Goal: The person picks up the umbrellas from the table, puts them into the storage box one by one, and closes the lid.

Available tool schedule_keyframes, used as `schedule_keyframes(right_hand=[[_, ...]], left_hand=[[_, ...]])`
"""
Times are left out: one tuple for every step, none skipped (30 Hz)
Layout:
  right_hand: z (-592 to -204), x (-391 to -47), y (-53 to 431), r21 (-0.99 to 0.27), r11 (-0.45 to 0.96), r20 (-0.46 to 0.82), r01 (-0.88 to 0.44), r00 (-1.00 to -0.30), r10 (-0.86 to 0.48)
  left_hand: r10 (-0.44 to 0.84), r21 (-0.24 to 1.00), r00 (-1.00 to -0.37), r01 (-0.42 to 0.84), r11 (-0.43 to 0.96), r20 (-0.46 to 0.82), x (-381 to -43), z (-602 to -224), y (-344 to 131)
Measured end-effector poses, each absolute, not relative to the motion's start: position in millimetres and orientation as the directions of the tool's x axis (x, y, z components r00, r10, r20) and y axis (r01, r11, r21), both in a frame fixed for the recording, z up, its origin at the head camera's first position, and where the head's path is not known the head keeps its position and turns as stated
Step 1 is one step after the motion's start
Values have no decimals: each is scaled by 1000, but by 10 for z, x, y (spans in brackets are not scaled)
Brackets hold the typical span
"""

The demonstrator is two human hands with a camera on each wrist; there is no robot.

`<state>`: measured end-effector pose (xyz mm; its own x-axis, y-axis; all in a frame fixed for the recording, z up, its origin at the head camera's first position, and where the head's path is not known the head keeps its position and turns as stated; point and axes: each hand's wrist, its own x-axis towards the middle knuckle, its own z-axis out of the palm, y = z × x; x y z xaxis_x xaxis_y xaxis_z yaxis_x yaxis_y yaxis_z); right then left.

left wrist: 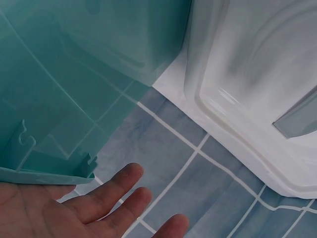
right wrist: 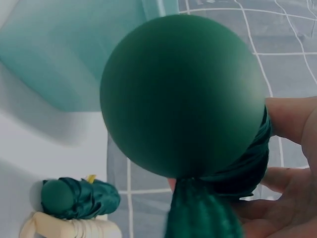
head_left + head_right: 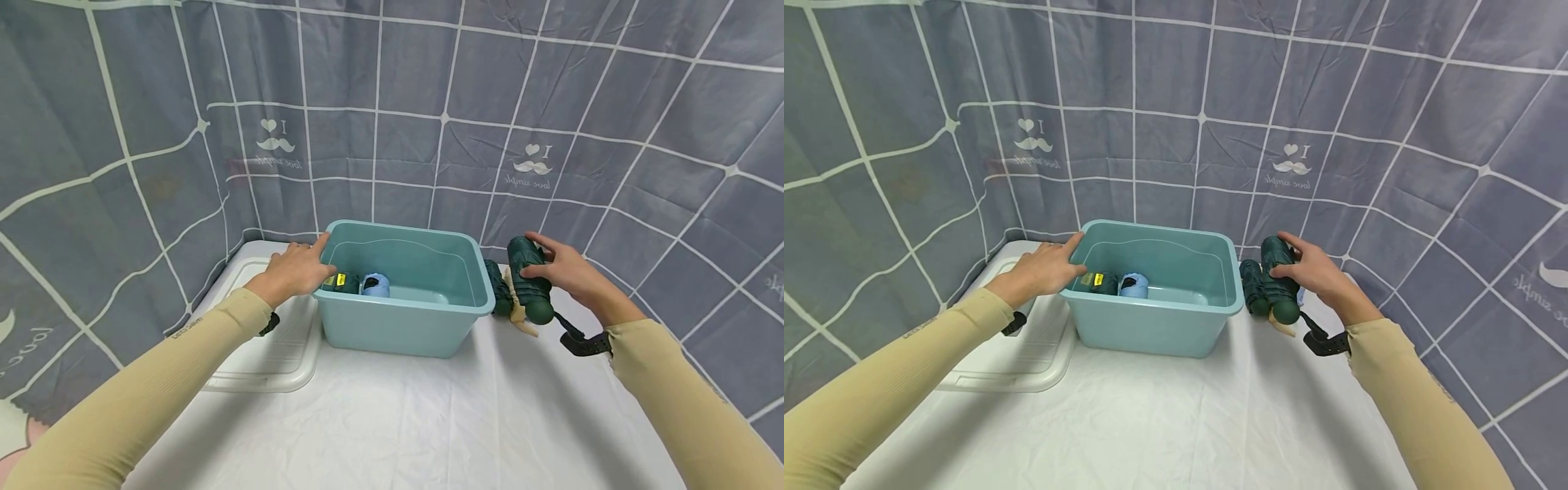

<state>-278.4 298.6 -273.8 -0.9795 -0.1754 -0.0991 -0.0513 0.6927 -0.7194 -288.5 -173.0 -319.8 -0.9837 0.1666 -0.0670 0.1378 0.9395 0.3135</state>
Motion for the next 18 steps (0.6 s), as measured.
schedule_keyframes(right_hand=[[-2728,-2788,2972,-721,691,-100,-52,-979,-179],[-2719,-2793,2960,-723,689,-100,-54,-978,-182],[-2711,-2799,2948,-724,687,-100,-54,-978,-183],[-2704,-2806,2935,-726,685,-101,-54,-978,-184],[-2695,-2814,2921,-729,683,-103,-51,-978,-184],[-2687,-2821,2906,-733,678,-104,-50,-977,-185],[-2680,-2830,2893,-736,675,-106,-48,-977,-185],[-2674,-2839,2877,-739,672,-106,-47,-977,-186],[-2666,-2846,2859,-740,671,-107,-46,-977,-186],[-2657,-2852,2844,-740,671,-107,-48,-976,-188],[-2647,-2858,2829,-740,671,-106,-51,-976,-191],[-2637,-2862,2813,-740,670,-105,-54,-975,-195],[-2627,-2866,2797,-739,671,-106,-56,-974,-198],[-2617,-2869,2783,-740,670,-106,-60,-973,-204],[-2608,-2873,2769,-741,669,-106,-64,-972,-210],[-2600,-2879,2757,-742,667,-107,-67,-971,-216],[-2593,-2884,2742,-743,666,-108,-69,-969,-221],[-2586,-2892,2726,-746,662,-109,-70,-968,-225]], left_hand=[[166,312,-984,137,940,-67,-2884,-3201,-1733],[166,313,-984,137,940,-66,-2884,-3202,-1735],[167,313,-984,139,940,-65,-2884,-3204,-1736],[167,312,-984,139,940,-64,-2884,-3205,-1737],[168,311,-984,140,940,-64,-2885,-3206,-1738],[167,311,-984,139,940,-65,-2886,-3206,-1738],[167,311,-984,139,940,-65,-2887,-3206,-1737],[167,310,-984,139,940,-65,-2888,-3206,-1737],[166,308,-984,139,941,-64,-2890,-3206,-1736],[165,307,-984,138,942,-63,-2890,-3206,-1736],[164,306,-984,137,942,-63,-2891,-3206,-1735],[163,306,-985,136,942,-62,-2892,-3206,-1734],[162,306,-985,135,942,-62,-2892,-3206,-1733],[160,305,-985,134,943,-62,-2892,-3206,-1732],[158,303,-985,132,944,-62,-2890,-3205,-1731],[156,301,-986,130,945,-63,-2889,-3204,-1730],[155,300,-986,130,945,-63,-2890,-3204,-1729],[154,297,-986,129,946,-63,-2891,-3204,-1728]])
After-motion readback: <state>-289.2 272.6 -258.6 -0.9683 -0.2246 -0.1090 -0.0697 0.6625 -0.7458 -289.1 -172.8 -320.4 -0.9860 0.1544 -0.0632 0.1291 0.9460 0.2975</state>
